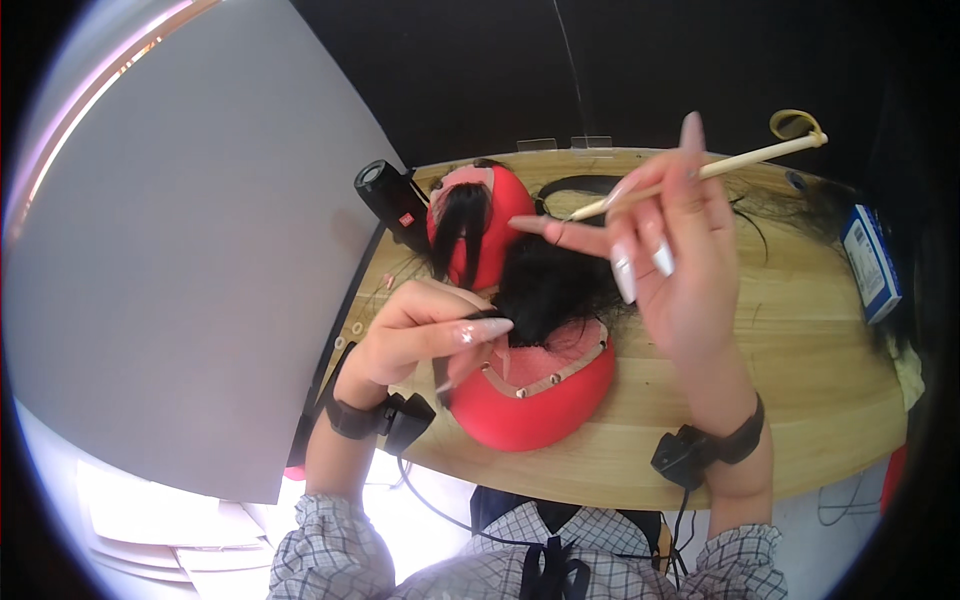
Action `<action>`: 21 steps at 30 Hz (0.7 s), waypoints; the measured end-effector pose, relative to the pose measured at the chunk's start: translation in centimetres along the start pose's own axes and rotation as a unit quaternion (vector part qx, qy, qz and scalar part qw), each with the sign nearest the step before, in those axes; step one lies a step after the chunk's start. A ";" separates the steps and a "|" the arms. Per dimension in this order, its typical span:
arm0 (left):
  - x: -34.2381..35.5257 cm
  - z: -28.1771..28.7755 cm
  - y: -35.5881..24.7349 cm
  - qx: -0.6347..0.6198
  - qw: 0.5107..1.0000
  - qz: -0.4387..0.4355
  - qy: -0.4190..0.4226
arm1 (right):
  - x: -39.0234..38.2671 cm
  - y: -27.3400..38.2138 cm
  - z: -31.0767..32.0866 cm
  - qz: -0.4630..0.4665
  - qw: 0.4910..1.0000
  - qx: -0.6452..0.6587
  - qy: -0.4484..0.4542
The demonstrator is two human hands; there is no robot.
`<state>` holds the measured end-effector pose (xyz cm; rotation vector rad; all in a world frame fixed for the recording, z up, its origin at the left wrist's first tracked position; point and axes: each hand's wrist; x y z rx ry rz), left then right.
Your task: The recorder is ventilating hair into a wig cap mounted on a mannequin head using a needle and a guide stick.
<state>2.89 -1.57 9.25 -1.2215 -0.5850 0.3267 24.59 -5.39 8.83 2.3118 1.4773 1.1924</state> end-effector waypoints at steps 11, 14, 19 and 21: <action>-0.6 0.8 -1.5 0.061 0.991 -0.099 -0.061 | 2.7 5.0 5.1 0.230 0.967 -0.084 -0.065; -0.4 1.0 -1.8 0.031 0.988 -0.136 -0.065 | 2.2 3.5 3.7 0.155 0.949 -0.272 -0.033; -1.0 1.6 -2.5 0.031 0.985 -0.155 -0.065 | -0.6 -3.1 1.7 -0.012 0.844 -0.468 0.263; -0.7 1.3 -2.6 0.025 0.985 -0.157 -0.062 | -1.7 -4.8 2.1 -0.034 0.836 -0.459 0.299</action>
Point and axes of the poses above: each hand's wrist, its own x-axis towards the middle knuckle, its own z-axis out of the back of the hand, y = z × x, and after that the axes turned 3 degrees about x, right-handed
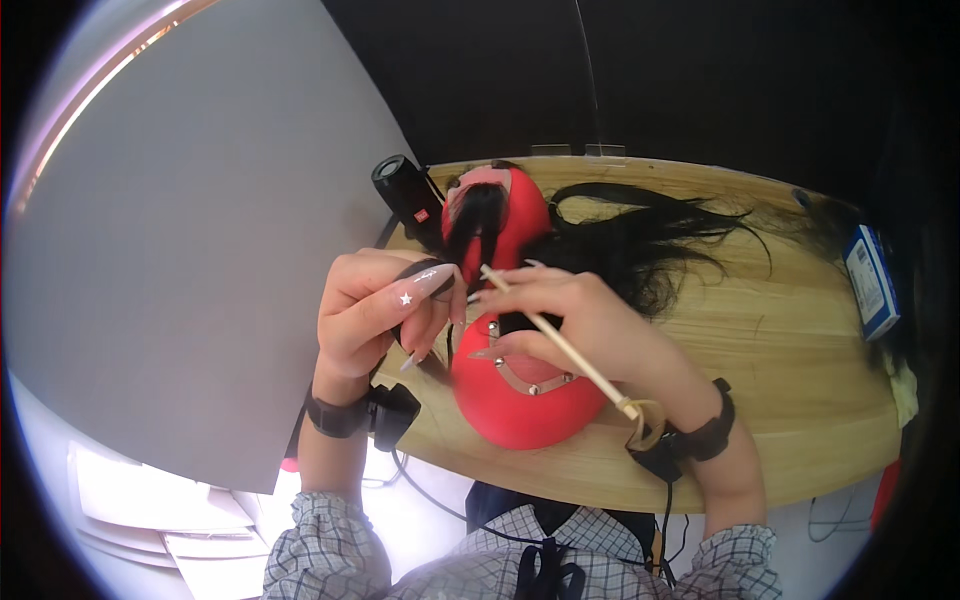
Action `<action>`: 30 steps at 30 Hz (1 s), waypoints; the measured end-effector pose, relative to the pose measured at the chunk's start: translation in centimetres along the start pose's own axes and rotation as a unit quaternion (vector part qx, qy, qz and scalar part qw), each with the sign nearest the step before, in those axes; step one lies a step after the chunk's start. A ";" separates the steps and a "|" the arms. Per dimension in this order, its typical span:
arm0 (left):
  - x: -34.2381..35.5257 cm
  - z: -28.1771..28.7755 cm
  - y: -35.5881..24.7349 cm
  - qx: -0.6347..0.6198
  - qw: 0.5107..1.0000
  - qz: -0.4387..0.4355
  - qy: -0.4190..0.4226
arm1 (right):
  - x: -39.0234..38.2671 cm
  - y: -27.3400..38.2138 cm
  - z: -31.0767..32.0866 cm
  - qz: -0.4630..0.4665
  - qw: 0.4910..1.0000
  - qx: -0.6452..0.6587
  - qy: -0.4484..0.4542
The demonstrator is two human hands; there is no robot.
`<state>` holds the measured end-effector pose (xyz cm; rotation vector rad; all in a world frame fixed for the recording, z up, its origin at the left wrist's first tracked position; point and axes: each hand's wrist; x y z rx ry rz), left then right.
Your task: The recorder is ventilating hair into a wig cap mounted on a mannequin head using a needle and a guide stick.
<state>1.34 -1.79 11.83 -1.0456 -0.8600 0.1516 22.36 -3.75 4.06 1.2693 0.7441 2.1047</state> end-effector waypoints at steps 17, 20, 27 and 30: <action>-10.0 0.8 0.9 0.156 0.962 0.035 -0.222 | 2.5 3.8 3.3 -0.117 0.964 0.210 -0.116; -12.2 0.9 2.3 0.079 0.957 0.065 -0.270 | 3.5 4.1 3.7 -0.060 0.947 0.272 -0.162; -11.4 -0.3 5.9 0.029 0.968 0.095 -0.229 | 5.3 4.3 5.0 -0.024 0.980 0.156 -0.123; -10.1 -1.5 7.4 0.034 0.971 0.110 -0.208 | 6.0 3.9 7.2 0.011 0.970 0.215 -0.114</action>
Point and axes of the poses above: each hand's wrist, its own x-axis towards the middle knuckle, its own z-axis out of the back of the hand, y = z × x, and after that the axes turned 3 degrees about x, right-handed
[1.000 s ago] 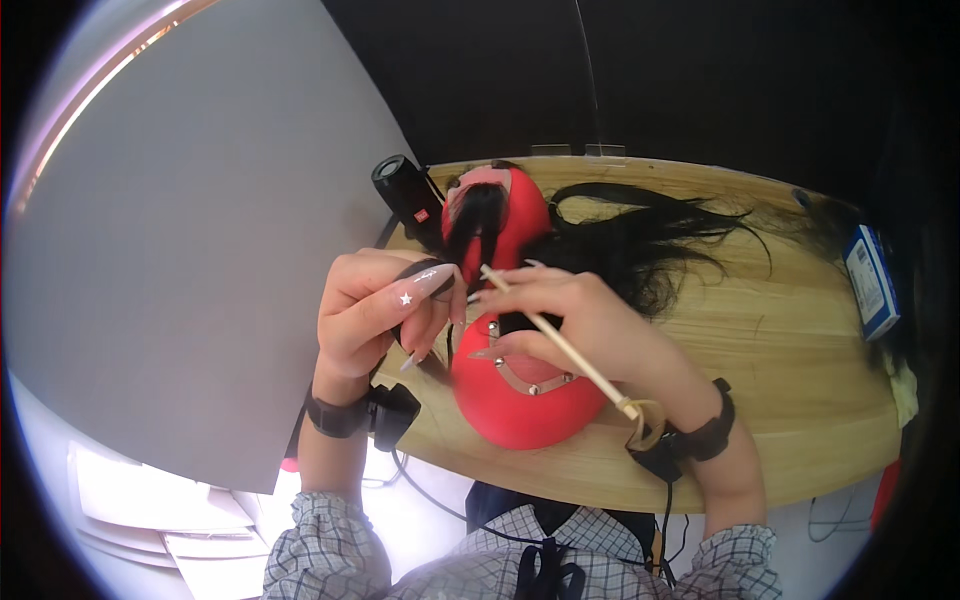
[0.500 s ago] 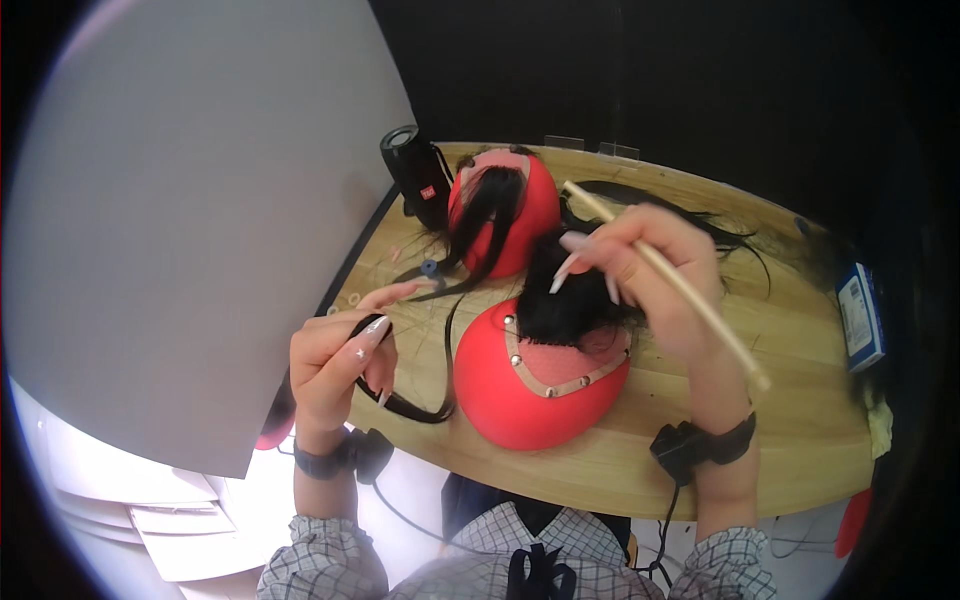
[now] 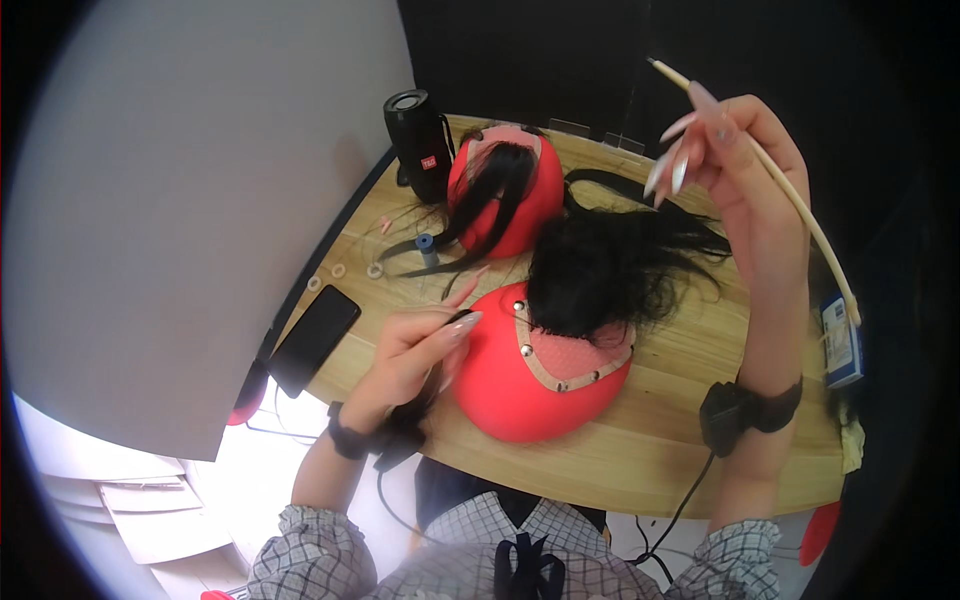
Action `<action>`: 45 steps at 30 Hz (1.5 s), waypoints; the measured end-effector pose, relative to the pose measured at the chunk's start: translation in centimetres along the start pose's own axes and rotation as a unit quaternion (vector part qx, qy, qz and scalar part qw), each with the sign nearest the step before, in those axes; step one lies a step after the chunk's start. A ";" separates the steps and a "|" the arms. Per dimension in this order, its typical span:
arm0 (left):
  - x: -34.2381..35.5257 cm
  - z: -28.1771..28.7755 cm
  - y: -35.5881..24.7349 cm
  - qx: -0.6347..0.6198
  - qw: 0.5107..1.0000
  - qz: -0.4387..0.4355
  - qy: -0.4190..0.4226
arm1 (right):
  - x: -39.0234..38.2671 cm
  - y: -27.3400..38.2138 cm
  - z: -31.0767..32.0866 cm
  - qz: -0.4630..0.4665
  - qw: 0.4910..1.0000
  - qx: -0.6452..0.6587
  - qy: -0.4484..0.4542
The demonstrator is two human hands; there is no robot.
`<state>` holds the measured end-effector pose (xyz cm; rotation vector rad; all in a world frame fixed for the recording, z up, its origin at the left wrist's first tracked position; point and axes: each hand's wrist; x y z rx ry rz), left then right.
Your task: The recorder is ventilating hair into a wig cap mounted on a mannequin head using a needle and a guide stick.
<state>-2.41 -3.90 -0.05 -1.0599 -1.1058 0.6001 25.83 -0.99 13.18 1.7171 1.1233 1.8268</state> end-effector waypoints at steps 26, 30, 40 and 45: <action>7.5 -0.4 -3.9 -0.007 0.999 -0.035 0.004 | -9.3 -1.4 -1.7 0.132 0.830 -0.425 0.336; 8.4 -1.9 -1.6 -0.062 0.994 -0.090 0.026 | -11.6 -4.1 -2.0 0.078 0.865 -0.378 0.319; 6.3 -1.5 1.3 -0.117 0.991 -0.026 0.056 | -11.8 -4.6 -1.9 0.012 0.896 -0.388 0.214; 6.3 -1.5 1.2 -0.081 0.996 -0.011 0.041 | -11.4 -5.2 -1.4 -0.006 0.905 -0.385 0.180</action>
Point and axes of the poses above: each hand's wrist, its own x-axis towards the middle knuckle, its own z-axis out of the back of the hand, y = z × x, and after that the axes turned 3 degrees about x, right-handed
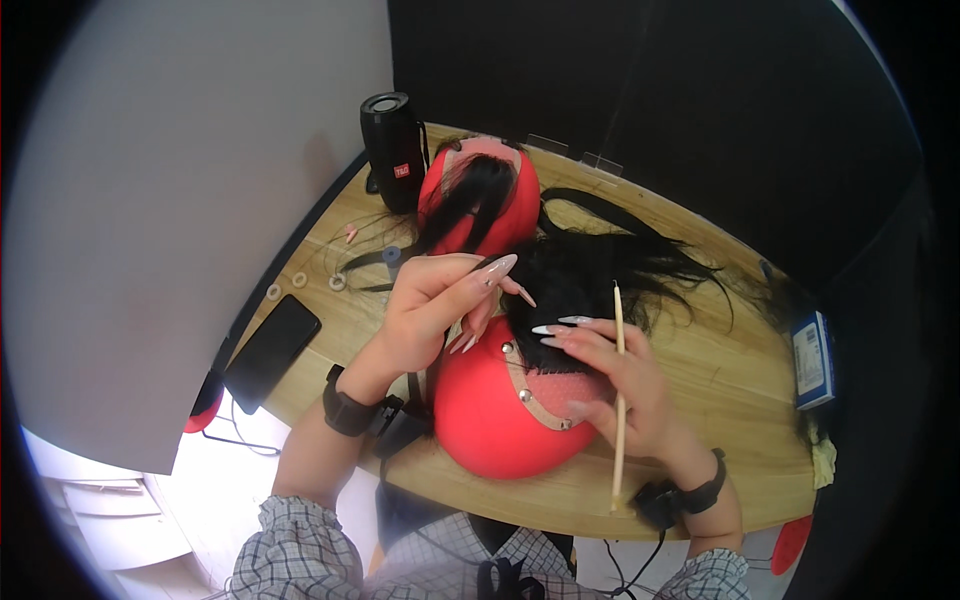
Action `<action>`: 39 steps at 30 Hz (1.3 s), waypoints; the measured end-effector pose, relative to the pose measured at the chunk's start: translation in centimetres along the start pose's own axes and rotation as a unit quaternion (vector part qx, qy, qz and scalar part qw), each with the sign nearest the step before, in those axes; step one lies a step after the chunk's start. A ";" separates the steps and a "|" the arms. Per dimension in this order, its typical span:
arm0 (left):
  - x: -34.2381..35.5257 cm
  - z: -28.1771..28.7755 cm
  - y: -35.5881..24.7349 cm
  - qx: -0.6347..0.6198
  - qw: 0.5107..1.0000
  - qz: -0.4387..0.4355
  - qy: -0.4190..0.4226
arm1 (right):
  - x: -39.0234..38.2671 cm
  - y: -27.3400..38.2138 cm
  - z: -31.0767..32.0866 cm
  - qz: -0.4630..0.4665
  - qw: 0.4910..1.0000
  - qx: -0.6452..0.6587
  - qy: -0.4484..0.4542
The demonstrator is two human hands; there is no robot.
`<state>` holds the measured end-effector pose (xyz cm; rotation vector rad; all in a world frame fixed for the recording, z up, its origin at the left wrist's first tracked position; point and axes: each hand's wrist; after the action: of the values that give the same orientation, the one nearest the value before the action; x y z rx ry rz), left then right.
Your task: The recorder is ventilating hair into a wig cap mounted on a mannequin head using a needle and a guide stick.
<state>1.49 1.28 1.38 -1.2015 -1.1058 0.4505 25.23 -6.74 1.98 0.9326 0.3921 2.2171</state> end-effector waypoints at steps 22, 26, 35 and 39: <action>0.0 -0.2 -0.1 -0.090 0.991 -0.012 0.102 | 6.8 3.9 2.1 -0.003 0.998 -0.018 -0.062; -0.5 -0.4 -1.2 -0.063 0.992 0.058 0.095 | 7.2 2.4 0.2 0.032 0.997 -0.005 -0.074; -0.3 -0.1 -0.9 0.071 0.985 -0.059 0.148 | 6.7 2.4 0.4 0.015 0.994 0.100 -0.030; -0.6 -0.2 -1.0 0.042 0.990 -0.004 0.131 | 6.8 2.0 0.1 0.049 0.995 0.061 -0.063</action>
<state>1.16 0.34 2.07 -1.1461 -0.8576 0.3193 20.92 -3.38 6.56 1.1727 0.4358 2.2279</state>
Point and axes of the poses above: each hand's wrist, its own x-axis towards the middle knuckle, its own z-axis out of the back of the hand, y = z × x, and after that the axes turned 3 degrees about x, right-handed
